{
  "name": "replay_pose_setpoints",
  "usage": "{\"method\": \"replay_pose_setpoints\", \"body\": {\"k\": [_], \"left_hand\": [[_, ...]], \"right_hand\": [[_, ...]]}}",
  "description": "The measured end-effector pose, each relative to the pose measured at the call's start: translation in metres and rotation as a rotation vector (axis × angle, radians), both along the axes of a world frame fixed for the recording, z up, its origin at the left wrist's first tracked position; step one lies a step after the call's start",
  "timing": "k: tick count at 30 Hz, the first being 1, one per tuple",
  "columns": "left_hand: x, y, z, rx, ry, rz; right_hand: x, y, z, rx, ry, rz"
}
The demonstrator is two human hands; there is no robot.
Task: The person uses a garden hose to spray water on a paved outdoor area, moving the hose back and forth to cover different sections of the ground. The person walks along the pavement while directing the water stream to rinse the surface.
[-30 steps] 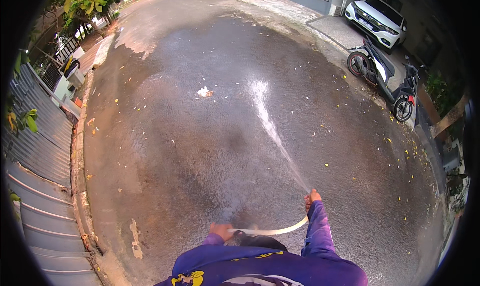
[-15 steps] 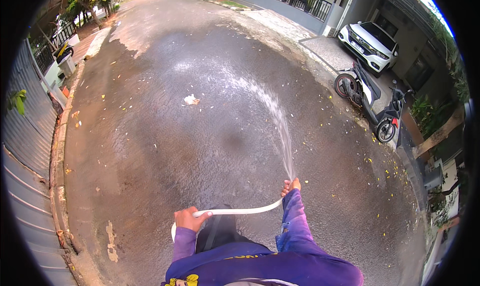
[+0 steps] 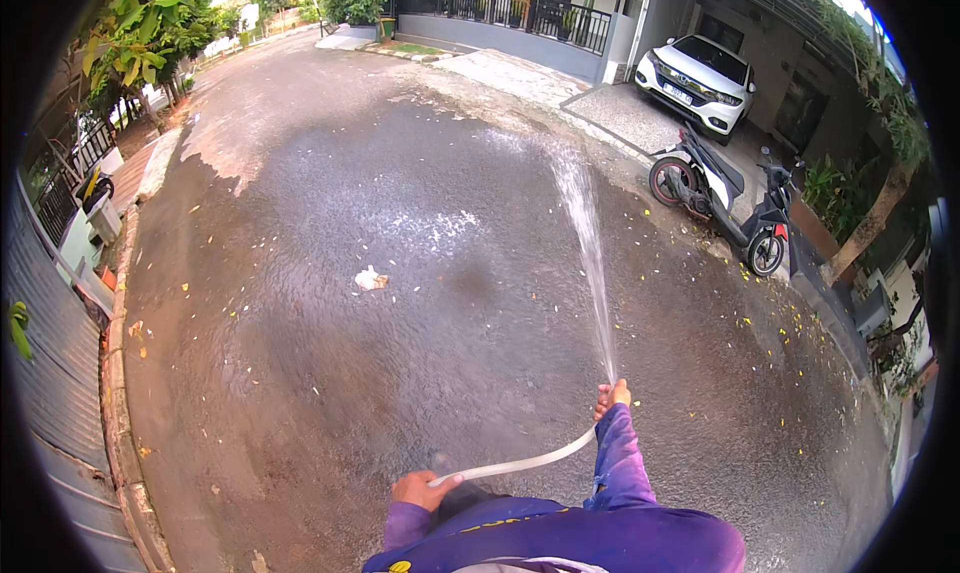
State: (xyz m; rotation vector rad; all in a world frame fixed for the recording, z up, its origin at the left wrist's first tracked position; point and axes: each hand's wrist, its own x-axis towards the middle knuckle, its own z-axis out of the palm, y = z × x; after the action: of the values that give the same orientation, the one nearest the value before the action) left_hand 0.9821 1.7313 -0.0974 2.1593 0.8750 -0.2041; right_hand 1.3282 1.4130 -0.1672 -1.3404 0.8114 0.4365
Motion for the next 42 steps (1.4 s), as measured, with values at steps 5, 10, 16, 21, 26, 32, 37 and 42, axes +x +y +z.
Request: {"method": "replay_pose_setpoints", "body": {"k": [5, 10, 16, 21, 26, 32, 37, 42], "left_hand": [[0.046, 0.050, 0.000, -0.021, -0.015, 0.004], [0.074, 0.080, 0.018, 0.006, -0.046, 0.016], [0.095, 0.106, 0.025, 0.106, -0.172, 0.058], [0.114, 0.131, 0.024, 0.169, -0.139, 0.042], [0.146, 0.142, 0.034, 0.181, -0.112, 0.064], [0.179, 0.157, 0.029, 0.173, -0.015, 0.059], [0.205, 0.161, 0.022, 0.186, 0.044, 0.059], [0.212, 0.167, 0.016, 0.165, 0.094, 0.116]], "right_hand": [[0.053, 0.071, 0.043, -0.062, -0.028, 0.061], [0.087, 0.101, 0.042, -0.062, -0.014, 0.066], [0.114, 0.140, 0.033, -0.044, -0.021, 0.075], [0.139, 0.172, 0.020, 0.004, -0.032, 0.126], [0.182, 0.209, 0.012, 0.001, -0.024, 0.165], [0.223, 0.243, 0.008, 0.039, 0.001, 0.277], [0.245, 0.254, 0.001, 0.084, 0.002, 0.313], [0.258, 0.259, -0.041, 0.134, 0.110, 0.144]]}}
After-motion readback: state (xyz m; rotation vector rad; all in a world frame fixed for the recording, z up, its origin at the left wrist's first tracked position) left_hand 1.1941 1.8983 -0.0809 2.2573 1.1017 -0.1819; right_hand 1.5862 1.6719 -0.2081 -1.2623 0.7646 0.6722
